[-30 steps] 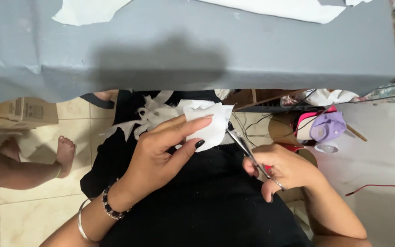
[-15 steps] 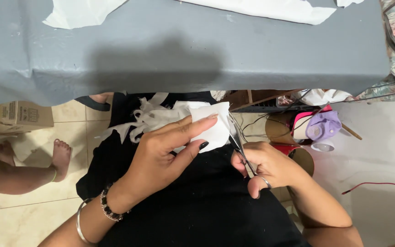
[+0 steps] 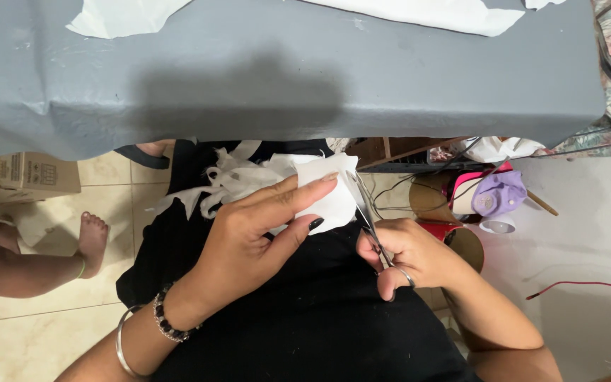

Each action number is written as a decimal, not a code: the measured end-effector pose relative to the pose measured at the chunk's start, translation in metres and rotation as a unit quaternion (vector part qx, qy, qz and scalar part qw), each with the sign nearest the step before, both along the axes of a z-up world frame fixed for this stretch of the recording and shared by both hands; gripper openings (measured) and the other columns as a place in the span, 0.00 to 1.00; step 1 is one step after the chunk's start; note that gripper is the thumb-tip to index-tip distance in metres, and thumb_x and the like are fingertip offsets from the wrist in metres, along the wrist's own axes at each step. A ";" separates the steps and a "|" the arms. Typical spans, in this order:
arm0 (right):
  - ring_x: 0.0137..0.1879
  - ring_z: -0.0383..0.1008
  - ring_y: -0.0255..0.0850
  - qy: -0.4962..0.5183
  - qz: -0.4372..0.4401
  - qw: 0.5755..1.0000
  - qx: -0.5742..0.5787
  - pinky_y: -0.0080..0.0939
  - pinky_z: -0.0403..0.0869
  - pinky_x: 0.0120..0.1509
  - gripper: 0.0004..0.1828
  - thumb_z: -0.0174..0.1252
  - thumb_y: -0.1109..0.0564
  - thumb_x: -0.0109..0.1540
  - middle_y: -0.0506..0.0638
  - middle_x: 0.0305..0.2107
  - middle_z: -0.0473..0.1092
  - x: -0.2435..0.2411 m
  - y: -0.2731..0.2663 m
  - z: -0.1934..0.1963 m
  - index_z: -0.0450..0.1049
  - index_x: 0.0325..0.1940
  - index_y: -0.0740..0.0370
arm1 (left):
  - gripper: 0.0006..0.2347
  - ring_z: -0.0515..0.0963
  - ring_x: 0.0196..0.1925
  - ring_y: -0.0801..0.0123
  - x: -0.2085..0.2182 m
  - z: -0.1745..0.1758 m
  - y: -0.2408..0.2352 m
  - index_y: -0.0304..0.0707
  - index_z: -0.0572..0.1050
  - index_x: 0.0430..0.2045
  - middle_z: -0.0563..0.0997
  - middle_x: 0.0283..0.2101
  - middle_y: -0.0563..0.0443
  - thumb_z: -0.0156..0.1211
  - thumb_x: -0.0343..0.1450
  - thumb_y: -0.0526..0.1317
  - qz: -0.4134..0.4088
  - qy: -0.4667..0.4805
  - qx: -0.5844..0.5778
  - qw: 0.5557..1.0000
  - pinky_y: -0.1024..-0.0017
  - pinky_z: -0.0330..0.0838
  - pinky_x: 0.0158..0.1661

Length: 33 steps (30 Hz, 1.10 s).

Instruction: Trimming the edges of white fabric scraps using scissors

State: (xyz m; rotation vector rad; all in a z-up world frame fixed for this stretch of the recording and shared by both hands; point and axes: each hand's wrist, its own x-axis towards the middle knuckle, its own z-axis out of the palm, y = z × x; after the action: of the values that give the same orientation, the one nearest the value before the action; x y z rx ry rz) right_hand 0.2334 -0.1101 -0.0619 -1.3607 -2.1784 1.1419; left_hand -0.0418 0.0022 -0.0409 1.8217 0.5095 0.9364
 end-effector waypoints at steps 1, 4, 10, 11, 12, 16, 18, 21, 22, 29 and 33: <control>0.24 0.60 0.35 0.000 0.000 1.000 -0.001 0.37 0.61 0.30 0.37 0.37 0.16 0.56 0.38 0.21 0.62 0.000 0.000 0.001 0.63 0.31 0.51 | 0.16 0.80 0.65 0.61 0.000 0.001 0.001 0.42 0.74 0.58 0.80 0.62 0.47 0.57 0.75 0.30 0.000 0.000 -0.001 1.000 0.73 0.71 0.64; 0.24 0.57 0.35 -0.004 -0.002 1.000 0.001 0.37 0.60 0.30 0.37 0.37 0.16 0.57 0.39 0.21 0.60 -0.001 0.000 0.002 0.61 0.30 0.51 | 0.16 0.79 0.66 0.61 -0.001 0.002 0.002 0.40 0.73 0.59 0.78 0.63 0.46 0.57 0.75 0.29 -0.009 -0.002 -0.005 1.000 0.73 0.71 0.65; 0.25 0.57 0.36 0.003 0.007 1.000 -0.012 0.36 0.60 0.30 0.35 0.41 0.18 0.58 0.39 0.21 0.59 0.001 -0.002 0.003 0.61 0.30 0.51 | 0.18 0.82 0.44 0.71 -0.002 -0.001 0.002 0.40 0.72 0.60 0.80 0.60 0.49 0.59 0.74 0.30 0.000 -0.001 0.011 1.000 0.62 0.66 0.73; 0.25 0.57 0.36 0.002 0.009 1.000 -0.011 0.37 0.60 0.30 0.35 0.40 0.18 0.58 0.39 0.22 0.59 0.001 -0.003 0.002 0.61 0.30 0.52 | 0.18 0.80 0.44 0.72 -0.002 0.000 0.003 0.40 0.72 0.60 0.80 0.61 0.49 0.59 0.74 0.29 -0.004 -0.001 0.002 1.000 0.69 0.69 0.61; 0.25 0.57 0.37 0.001 0.011 1.000 -0.010 0.37 0.60 0.30 0.36 0.38 0.18 0.59 0.40 0.22 0.59 0.001 -0.003 0.002 0.61 0.30 0.52 | 0.18 0.79 0.43 0.72 -0.003 0.001 0.003 0.39 0.73 0.60 0.79 0.62 0.49 0.59 0.74 0.29 -0.009 -0.001 -0.008 1.000 0.77 0.73 0.50; 0.25 0.56 0.38 -0.010 0.009 1.000 -0.001 0.39 0.60 0.31 0.35 0.38 0.18 0.60 0.39 0.21 0.58 0.003 -0.005 0.001 0.60 0.30 0.52 | 0.18 0.71 0.34 0.73 -0.004 0.000 0.003 0.40 0.72 0.61 0.82 0.54 0.53 0.59 0.74 0.29 -0.013 -0.010 -0.018 1.000 0.78 0.69 0.42; 0.24 0.55 0.37 -0.007 0.010 1.000 -0.010 0.38 0.58 0.28 0.35 0.37 0.19 0.60 0.39 0.21 0.57 0.003 -0.005 0.002 0.60 0.30 0.52 | 0.18 0.75 0.38 0.73 -0.004 0.001 0.003 0.40 0.72 0.61 0.79 0.62 0.50 0.59 0.75 0.29 -0.019 -0.014 -0.019 1.000 0.74 0.72 0.58; 0.25 0.55 0.37 -0.003 0.014 1.000 -0.006 0.39 0.57 0.28 0.34 0.38 0.20 0.61 0.40 0.21 0.57 0.004 -0.007 0.002 0.60 0.31 0.53 | 0.18 0.78 0.41 0.74 -0.005 0.000 0.004 0.39 0.72 0.60 0.78 0.63 0.48 0.58 0.74 0.29 -0.022 -0.012 -0.027 0.999 0.78 0.72 0.48; 0.25 0.55 0.37 -0.003 0.015 1.000 -0.007 0.39 0.57 0.28 0.34 0.38 0.20 0.61 0.40 0.21 0.57 0.005 -0.007 0.002 0.60 0.31 0.53 | 0.18 0.78 0.41 0.74 -0.005 0.000 0.004 0.39 0.72 0.60 0.78 0.63 0.48 0.58 0.74 0.29 -0.021 -0.012 -0.028 0.999 0.78 0.72 0.48; 0.25 0.54 0.35 -0.013 -0.001 0.999 -0.037 0.35 0.58 0.29 0.39 0.35 0.13 0.53 0.39 0.21 0.59 0.002 -0.005 0.010 0.60 0.31 0.51 | 0.18 0.79 0.46 0.70 -0.006 0.001 0.004 0.39 0.70 0.62 0.80 0.58 0.48 0.57 0.75 0.29 -0.044 -0.026 -0.020 0.998 0.68 0.68 0.66; 0.25 0.56 0.36 -0.006 0.001 1.000 -0.015 0.36 0.60 0.30 0.39 0.35 0.13 0.54 0.39 0.22 0.61 -0.001 -0.005 0.009 0.61 0.31 0.51 | 0.18 0.81 0.60 0.67 -0.006 0.003 0.004 0.39 0.69 0.62 0.76 0.66 0.47 0.55 0.76 0.30 -0.050 -0.022 -0.025 0.998 0.69 0.67 0.69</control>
State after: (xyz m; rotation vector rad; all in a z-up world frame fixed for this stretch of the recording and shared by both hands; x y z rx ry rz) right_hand 0.2327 -0.1152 -0.0532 -1.3825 -2.1798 1.1739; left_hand -0.0476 0.0059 -0.0378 1.7615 0.4072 0.8862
